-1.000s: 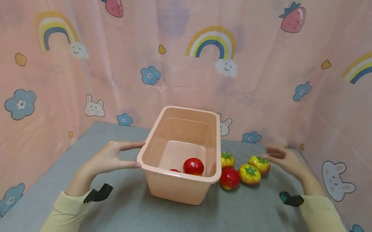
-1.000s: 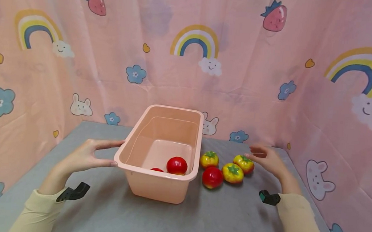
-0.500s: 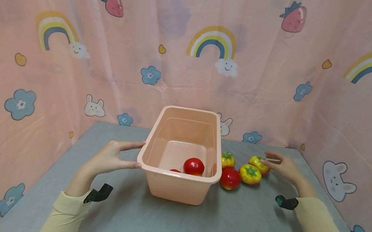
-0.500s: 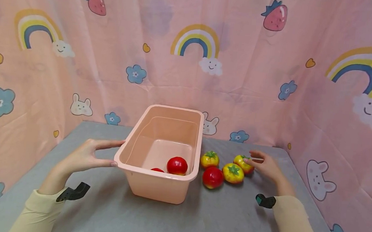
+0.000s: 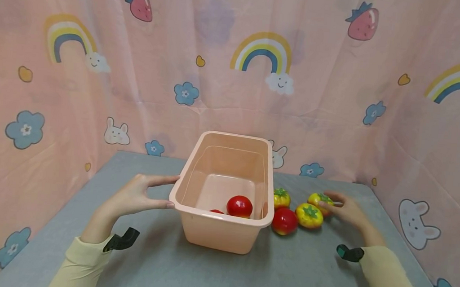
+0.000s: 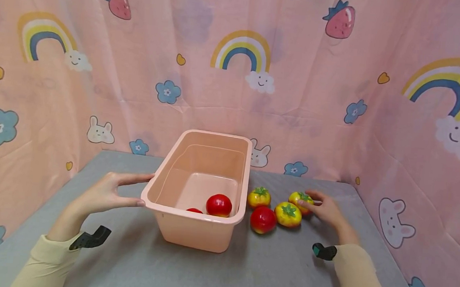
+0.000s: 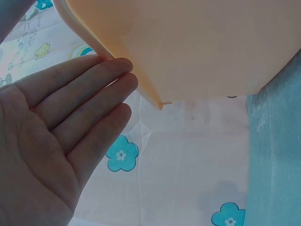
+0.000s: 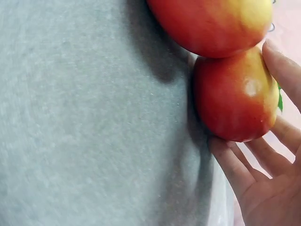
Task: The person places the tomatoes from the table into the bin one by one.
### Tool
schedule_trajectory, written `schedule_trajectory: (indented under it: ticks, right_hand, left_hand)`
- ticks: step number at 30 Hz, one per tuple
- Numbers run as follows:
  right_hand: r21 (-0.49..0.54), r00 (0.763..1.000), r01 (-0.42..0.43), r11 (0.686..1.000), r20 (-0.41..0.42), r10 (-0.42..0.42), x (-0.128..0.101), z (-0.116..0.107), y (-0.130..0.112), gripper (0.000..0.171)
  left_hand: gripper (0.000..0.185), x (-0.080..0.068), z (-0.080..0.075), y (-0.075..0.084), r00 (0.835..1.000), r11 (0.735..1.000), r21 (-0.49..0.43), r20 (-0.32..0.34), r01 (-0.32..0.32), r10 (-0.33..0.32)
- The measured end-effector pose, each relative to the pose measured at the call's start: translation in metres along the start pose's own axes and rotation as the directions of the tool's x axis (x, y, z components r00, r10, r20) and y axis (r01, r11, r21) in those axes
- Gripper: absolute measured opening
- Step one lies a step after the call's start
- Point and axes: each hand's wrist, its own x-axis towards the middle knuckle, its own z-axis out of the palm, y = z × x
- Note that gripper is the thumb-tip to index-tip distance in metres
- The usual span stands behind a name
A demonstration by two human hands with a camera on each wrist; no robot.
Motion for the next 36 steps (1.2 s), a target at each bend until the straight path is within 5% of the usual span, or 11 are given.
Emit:
schedule_trajectory:
  ticks: [36]
  right_hand:
    - [0.024,0.999,-0.003,1.0,-0.051,0.005,-0.009,0.0,0.01,0.076]
  left_hand:
    - [0.064,0.0,0.001,0.001,1.0,1.0,-0.024,-0.005,0.006,-0.006]
